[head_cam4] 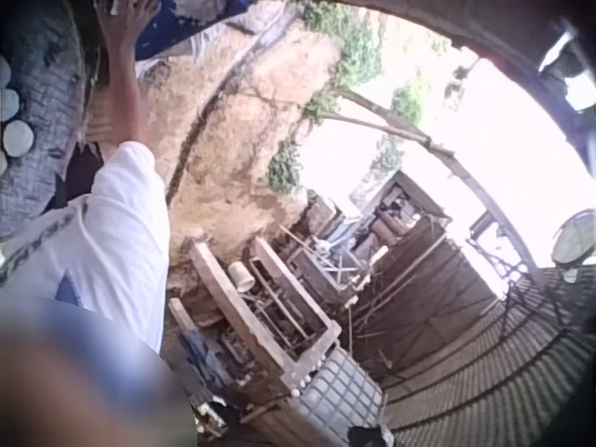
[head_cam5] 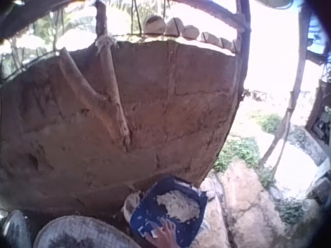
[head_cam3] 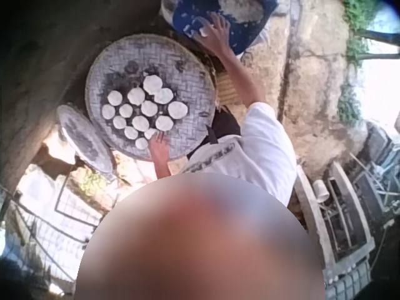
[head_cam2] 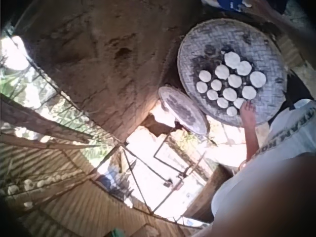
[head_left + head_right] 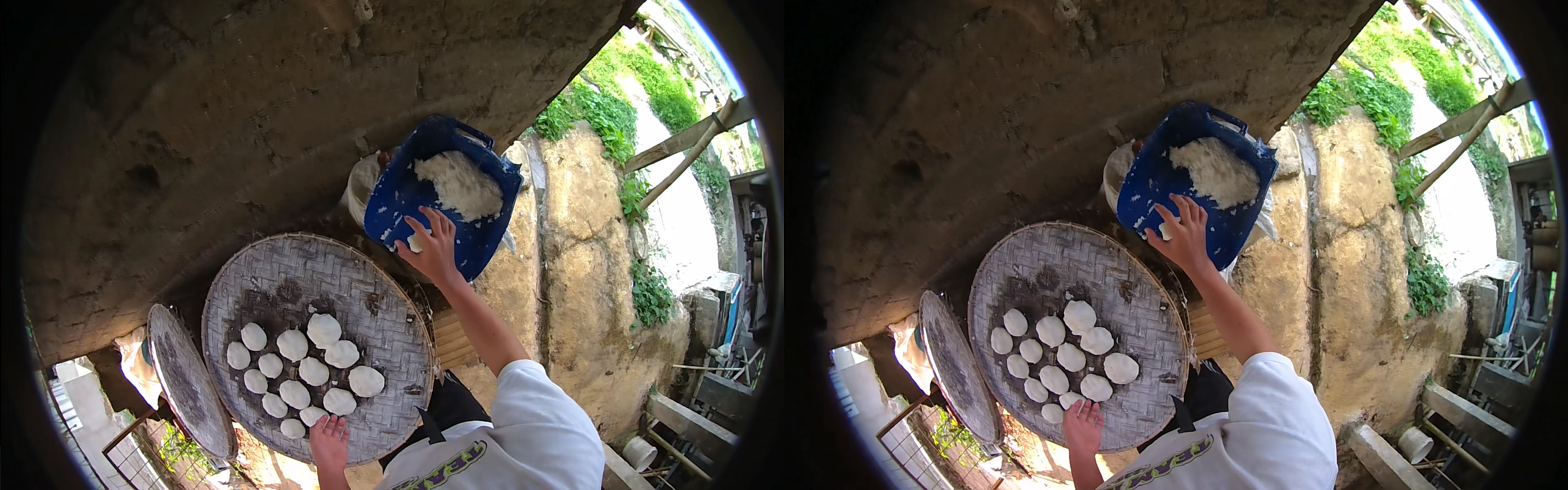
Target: The person repeatedly scoops white dough from a blue container, rolls it into balls, flattens them into discs, and places them on a woven tray. The process continues until the tray is filled with shaped dough pieces.
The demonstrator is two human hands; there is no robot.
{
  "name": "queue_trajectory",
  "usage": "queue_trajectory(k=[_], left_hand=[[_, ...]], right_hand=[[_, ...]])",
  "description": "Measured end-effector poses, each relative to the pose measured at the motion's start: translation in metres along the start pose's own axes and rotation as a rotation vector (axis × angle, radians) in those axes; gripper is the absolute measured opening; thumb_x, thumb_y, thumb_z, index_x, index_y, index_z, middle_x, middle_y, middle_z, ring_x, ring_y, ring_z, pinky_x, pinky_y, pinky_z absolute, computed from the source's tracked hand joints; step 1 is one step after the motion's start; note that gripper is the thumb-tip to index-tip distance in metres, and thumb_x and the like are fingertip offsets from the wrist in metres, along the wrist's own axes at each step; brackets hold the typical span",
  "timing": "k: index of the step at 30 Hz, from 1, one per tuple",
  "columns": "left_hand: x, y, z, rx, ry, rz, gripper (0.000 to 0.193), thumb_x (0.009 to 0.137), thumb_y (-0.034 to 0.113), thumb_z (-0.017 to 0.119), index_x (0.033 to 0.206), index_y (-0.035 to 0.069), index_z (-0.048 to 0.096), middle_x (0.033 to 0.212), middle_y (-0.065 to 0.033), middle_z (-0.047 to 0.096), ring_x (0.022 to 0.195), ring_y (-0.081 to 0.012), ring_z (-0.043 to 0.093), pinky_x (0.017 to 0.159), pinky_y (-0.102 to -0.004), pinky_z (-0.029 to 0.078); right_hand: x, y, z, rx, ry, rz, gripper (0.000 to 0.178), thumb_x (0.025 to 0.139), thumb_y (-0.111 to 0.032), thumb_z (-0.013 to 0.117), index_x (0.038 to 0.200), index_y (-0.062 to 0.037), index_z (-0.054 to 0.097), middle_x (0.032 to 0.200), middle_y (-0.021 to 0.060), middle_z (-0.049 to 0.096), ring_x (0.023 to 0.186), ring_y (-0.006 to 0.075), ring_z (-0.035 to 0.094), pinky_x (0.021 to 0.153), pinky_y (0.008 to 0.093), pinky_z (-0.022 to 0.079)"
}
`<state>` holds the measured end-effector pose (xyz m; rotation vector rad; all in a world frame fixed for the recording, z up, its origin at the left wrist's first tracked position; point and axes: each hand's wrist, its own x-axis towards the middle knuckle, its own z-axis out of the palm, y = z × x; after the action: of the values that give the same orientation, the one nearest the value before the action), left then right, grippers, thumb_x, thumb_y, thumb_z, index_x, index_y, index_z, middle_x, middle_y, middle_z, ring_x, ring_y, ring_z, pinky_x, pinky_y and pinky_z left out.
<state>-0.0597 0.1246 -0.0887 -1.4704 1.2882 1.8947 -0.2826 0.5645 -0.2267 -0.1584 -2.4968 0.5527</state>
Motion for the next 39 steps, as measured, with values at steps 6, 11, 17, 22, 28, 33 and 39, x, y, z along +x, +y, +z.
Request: queue_trajectory(k=[6,11,17,22,28,33,39], left_hand=[[0.007,0.005,0.033,-0.046,-0.141,0.02,0.037,0.096,0.037,0.06,0.121,0.01,0.057,0.117,-0.0063,0.059,0.109,-0.025,0.058,0.095,-0.0426,0.045],[0.017,0.015,0.093,0.052,-0.375,0.098,0.039,0.098,0.038,0.058,0.123,0.009,0.054,0.119,-0.0076,0.061,0.114,-0.025,0.058,0.096,-0.0423,0.045],[0.01,0.024,0.182,-0.05,-0.606,0.282,0.052,0.1,0.05,0.053,0.131,0.009,0.055,0.135,-0.0103,0.06,0.123,-0.0272,0.056,0.101,-0.0425,0.044],[-0.031,0.047,0.124,-0.508,-0.969,0.016,0.065,0.101,0.057,0.047,0.151,0.016,0.045,0.144,-0.0124,0.056,0.127,-0.0296,0.058,0.105,-0.0482,0.049],[-0.066,0.065,0.071,-0.556,-0.644,0.051,0.061,0.102,0.06,0.043,0.14,0.013,0.049,0.137,-0.0143,0.058,0.125,-0.0307,0.058,0.105,-0.0471,0.048],[-0.107,0.067,0.016,-0.548,-0.62,0.335,0.064,0.102,0.062,0.04,0.139,0.012,0.051,0.135,-0.0117,0.059,0.129,-0.0291,0.055,0.111,-0.0475,0.042],[-0.138,0.087,-0.026,-0.251,-0.712,0.384,0.07,0.105,0.065,0.033,0.149,0.011,0.041,0.137,-0.0077,0.056,0.13,-0.0216,0.054,0.11,-0.0408,0.045]], right_hand=[[0.012,0.037,0.017,-0.081,-0.207,0.225,0.02,0.085,-0.027,0.08,0.085,-0.0085,0.074,0.094,0.0061,0.068,0.092,0.0245,0.064,0.074,0.0417,0.054],[0.029,0.038,0.0,1.109,0.184,1.295,0.028,0.096,-0.033,0.068,0.1,-0.0058,0.069,0.094,0.0058,0.067,0.091,0.0206,0.065,0.076,0.0383,0.054],[-0.005,-0.131,-0.114,1.748,-0.151,1.2,0.044,0.105,-0.04,0.052,0.118,-0.0002,0.065,0.109,0.0107,0.067,0.099,0.0229,0.065,0.09,0.0359,0.052],[-0.05,-0.275,-0.171,1.002,-0.462,0.289,0.043,0.101,-0.036,0.06,0.128,-0.0027,0.066,0.119,0.0126,0.067,0.108,0.0236,0.064,0.091,0.0354,0.05],[-0.095,-0.357,-0.164,1.097,-0.612,0.285,0.032,0.101,-0.026,0.063,0.121,-0.0014,0.066,0.106,0.0086,0.07,0.096,0.0191,0.066,0.089,0.0334,0.051],[-0.113,-0.418,-0.184,1.454,-0.374,0.688,0.037,0.11,-0.03,0.047,0.121,-0.0004,0.065,0.11,0.009,0.069,0.101,0.0146,0.064,0.09,0.031,0.052],[-0.12,-0.475,-0.211,1.207,-0.391,0.306,0.041,0.11,-0.031,0.047,0.112,0.0045,0.068,0.099,0.009,0.072,0.089,0.0134,0.065,0.081,0.0287,0.052]])
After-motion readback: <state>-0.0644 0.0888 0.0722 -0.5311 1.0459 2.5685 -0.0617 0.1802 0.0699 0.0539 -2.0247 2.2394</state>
